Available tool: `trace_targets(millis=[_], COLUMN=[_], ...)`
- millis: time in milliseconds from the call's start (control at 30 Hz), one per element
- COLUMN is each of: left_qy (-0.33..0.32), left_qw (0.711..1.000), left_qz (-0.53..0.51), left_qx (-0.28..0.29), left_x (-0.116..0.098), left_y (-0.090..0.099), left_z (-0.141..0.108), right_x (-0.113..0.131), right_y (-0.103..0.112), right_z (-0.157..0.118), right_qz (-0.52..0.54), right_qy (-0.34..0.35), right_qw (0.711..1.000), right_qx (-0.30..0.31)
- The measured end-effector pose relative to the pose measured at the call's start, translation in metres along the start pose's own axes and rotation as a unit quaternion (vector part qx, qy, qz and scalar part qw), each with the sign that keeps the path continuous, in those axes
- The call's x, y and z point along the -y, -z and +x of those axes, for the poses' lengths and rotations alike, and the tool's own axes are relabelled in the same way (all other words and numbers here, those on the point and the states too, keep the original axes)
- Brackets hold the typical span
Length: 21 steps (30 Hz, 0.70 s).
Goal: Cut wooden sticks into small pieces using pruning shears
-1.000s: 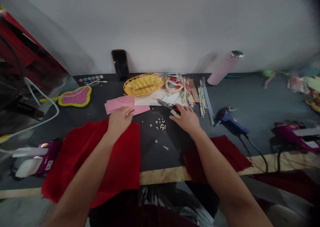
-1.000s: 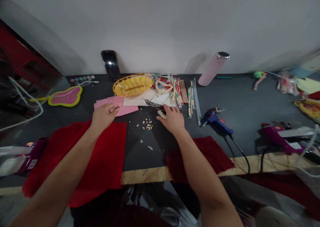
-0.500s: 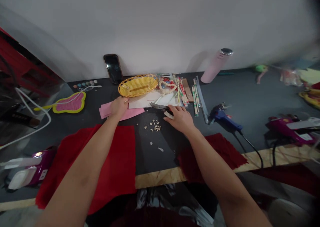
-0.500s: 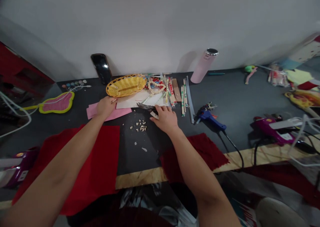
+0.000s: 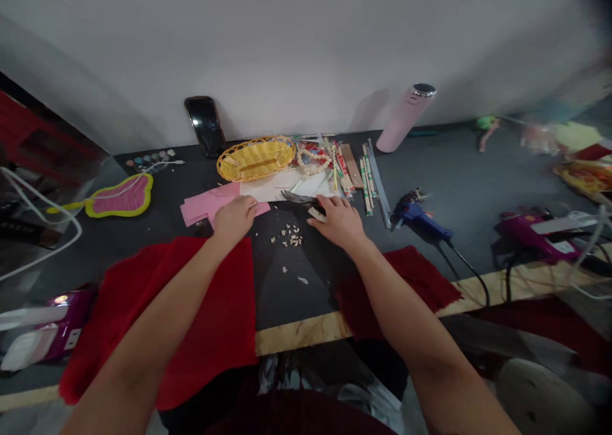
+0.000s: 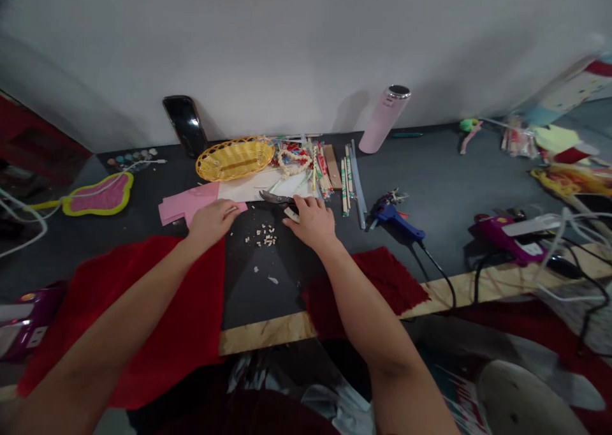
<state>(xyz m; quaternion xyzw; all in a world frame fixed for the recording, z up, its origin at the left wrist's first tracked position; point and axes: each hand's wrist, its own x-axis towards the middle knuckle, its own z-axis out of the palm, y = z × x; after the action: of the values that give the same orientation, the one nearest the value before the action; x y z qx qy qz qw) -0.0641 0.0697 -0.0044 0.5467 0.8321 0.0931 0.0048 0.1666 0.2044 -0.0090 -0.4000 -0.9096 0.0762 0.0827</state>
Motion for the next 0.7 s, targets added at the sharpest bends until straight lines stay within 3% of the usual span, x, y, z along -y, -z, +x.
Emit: trace_targets(millis=[133, 233, 400, 533, 700], left_qy=[-0.083, -0.091, -0.019, -0.009, -0.032], left_qw=[0.994, 0.992, 0.997, 0.994, 0.993], left_qz=[-0.034, -0.038, 0.018, 0.039, 0.003], left_qx=[0.061, 0.080, 0.072, 0.098, 0.110], left_x=[-0.032, -0.041, -0.029, -0.017, -0.025], left_y=[0.002, 0.016, 0.033, 0.024, 0.015], left_z=[-0.020, -0.026, -0.033, -0.040, -0.040], right_x=[0.000, 0.001, 0.006, 0.008, 0.007], right_y=[0.002, 0.003, 0.005, 0.003, 0.002], right_z=[-0.001, -0.002, -0.005, -0.007, -0.008], right_qz=[-0.009, -0.015, -0.015, 0.002, 0.017], right_qy=[-0.003, 0.005, 0.031, 0.043, 0.051], right_qw=[1.000, 1.000, 0.997, 0.997, 0.997], right_qx=[0.005, -0.004, -0.067, -0.059, -0.052])
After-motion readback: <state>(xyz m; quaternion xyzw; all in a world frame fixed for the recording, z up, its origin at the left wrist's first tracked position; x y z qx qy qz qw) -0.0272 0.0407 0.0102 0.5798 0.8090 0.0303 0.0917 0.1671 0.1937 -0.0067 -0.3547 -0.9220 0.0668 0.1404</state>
